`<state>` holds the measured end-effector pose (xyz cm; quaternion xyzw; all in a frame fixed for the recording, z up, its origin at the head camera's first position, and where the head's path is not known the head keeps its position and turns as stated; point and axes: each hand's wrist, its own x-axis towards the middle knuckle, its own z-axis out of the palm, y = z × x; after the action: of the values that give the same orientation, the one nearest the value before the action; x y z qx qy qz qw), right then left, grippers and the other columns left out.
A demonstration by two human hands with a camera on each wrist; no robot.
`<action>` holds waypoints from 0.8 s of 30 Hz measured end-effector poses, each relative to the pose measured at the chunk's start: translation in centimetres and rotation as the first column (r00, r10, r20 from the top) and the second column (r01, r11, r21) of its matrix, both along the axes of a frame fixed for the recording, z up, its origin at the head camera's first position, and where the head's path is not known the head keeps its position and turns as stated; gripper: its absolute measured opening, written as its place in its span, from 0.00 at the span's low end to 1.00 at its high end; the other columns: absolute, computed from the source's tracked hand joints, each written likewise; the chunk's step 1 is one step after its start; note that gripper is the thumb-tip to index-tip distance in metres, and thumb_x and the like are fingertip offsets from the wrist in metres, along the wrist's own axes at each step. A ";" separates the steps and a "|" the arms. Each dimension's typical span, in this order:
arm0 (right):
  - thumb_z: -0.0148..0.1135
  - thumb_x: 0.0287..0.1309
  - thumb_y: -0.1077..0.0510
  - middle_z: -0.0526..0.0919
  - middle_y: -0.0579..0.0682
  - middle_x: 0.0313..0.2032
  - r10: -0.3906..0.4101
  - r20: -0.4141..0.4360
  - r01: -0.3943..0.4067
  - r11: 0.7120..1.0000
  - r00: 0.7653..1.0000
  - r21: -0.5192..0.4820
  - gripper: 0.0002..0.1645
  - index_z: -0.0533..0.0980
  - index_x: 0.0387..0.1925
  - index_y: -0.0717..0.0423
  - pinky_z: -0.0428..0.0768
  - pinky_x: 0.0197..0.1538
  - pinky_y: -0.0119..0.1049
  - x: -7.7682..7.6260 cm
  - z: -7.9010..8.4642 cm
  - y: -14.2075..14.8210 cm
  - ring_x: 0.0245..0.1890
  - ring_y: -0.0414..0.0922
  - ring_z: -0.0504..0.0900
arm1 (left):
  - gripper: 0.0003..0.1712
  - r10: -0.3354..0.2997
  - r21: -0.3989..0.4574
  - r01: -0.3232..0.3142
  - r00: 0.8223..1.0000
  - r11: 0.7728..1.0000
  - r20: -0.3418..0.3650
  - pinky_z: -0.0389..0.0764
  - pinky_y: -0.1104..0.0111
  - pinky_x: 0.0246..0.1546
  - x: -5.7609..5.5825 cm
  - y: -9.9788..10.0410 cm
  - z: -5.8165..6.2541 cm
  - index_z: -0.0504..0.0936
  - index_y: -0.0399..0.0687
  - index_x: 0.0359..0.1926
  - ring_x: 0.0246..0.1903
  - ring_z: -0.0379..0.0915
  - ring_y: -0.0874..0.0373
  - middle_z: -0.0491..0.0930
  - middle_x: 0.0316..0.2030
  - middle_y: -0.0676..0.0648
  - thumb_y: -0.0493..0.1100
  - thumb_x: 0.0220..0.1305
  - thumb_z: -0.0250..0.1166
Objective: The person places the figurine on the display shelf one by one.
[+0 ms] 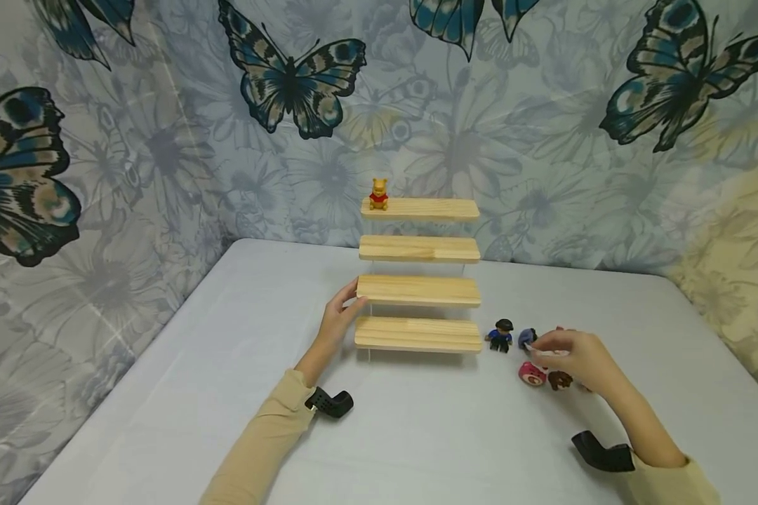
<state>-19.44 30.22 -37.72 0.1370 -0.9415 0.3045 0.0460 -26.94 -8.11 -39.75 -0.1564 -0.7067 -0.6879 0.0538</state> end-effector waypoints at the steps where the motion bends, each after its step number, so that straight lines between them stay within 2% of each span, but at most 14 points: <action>1: 0.67 0.48 0.57 0.82 0.54 0.33 0.005 -0.002 -0.005 1.000 1.000 0.019 0.10 0.80 0.33 0.59 0.75 0.33 0.47 0.0 0.0 0.1 0.34 0.54 0.78 | 0.28 0.004 0.002 -0.004 1.000 1.000 0.001 0.64 0.62 0.46 0.0 0.0 0.0 0.61 0.31 0.61 0.53 0.58 0.46 0.64 0.57 0.36 0.37 0.62 0.55; 5: 0.68 0.45 0.54 0.82 0.54 0.33 0.025 0.042 -0.028 0.997 0.999 0.073 0.15 0.80 0.35 0.60 0.75 0.31 0.41 -0.1 0.0 0.3 0.33 0.51 0.79 | 0.28 -0.002 0.003 0.002 1.000 1.000 0.009 0.65 0.60 0.46 0.1 0.0 -0.1 0.60 0.31 0.62 0.52 0.58 0.46 0.64 0.57 0.36 0.37 0.62 0.54; 7: 0.69 0.43 0.53 0.82 0.53 0.32 0.033 0.060 -0.038 0.995 0.998 0.097 0.18 0.80 0.35 0.60 0.75 0.33 0.41 -0.1 0.0 0.4 0.34 0.50 0.79 | 0.28 -0.010 0.004 0.010 1.000 1.000 0.011 0.65 0.60 0.46 0.1 -0.1 -0.1 0.60 0.32 0.62 0.52 0.58 0.46 0.64 0.57 0.36 0.37 0.63 0.54; 14: 0.71 0.41 0.57 0.81 0.51 0.30 0.049 0.134 -0.061 0.994 0.990 0.093 0.19 0.80 0.36 0.64 0.73 0.27 0.34 -0.3 -0.2 0.3 0.30 0.46 0.76 | 0.28 -0.011 -0.006 0.011 1.000 1.000 0.007 0.63 0.63 0.47 -0.2 -0.2 0.0 0.60 0.34 0.63 0.52 0.58 0.49 0.63 0.58 0.38 0.38 0.64 0.54; 19: 0.70 0.42 0.58 0.81 0.49 0.29 0.052 0.141 -0.066 0.993 0.989 0.103 0.18 0.80 0.36 0.64 0.70 0.24 0.32 -0.3 -0.2 0.4 0.25 0.40 0.72 | 0.28 -0.003 -0.005 0.003 1.000 1.000 0.021 0.63 0.65 0.45 0.0 0.0 0.2 0.60 0.33 0.62 0.51 0.59 0.49 0.63 0.59 0.38 0.37 0.63 0.54; 24: 0.70 0.42 0.58 0.81 0.50 0.30 0.055 0.132 -0.070 0.991 0.990 0.114 0.16 0.81 0.35 0.63 0.69 0.24 0.33 -0.3 -0.3 0.4 0.25 0.40 0.70 | 0.28 0.001 0.004 -0.001 1.000 1.000 0.014 0.64 0.64 0.46 -0.1 0.0 0.1 0.61 0.31 0.62 0.51 0.59 0.47 0.63 0.58 0.37 0.36 0.62 0.54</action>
<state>-19.74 30.59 -38.00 0.1490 -0.9542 0.2575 -0.0323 -27.07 -8.08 -39.67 -0.1511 -0.7058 -0.6903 0.0497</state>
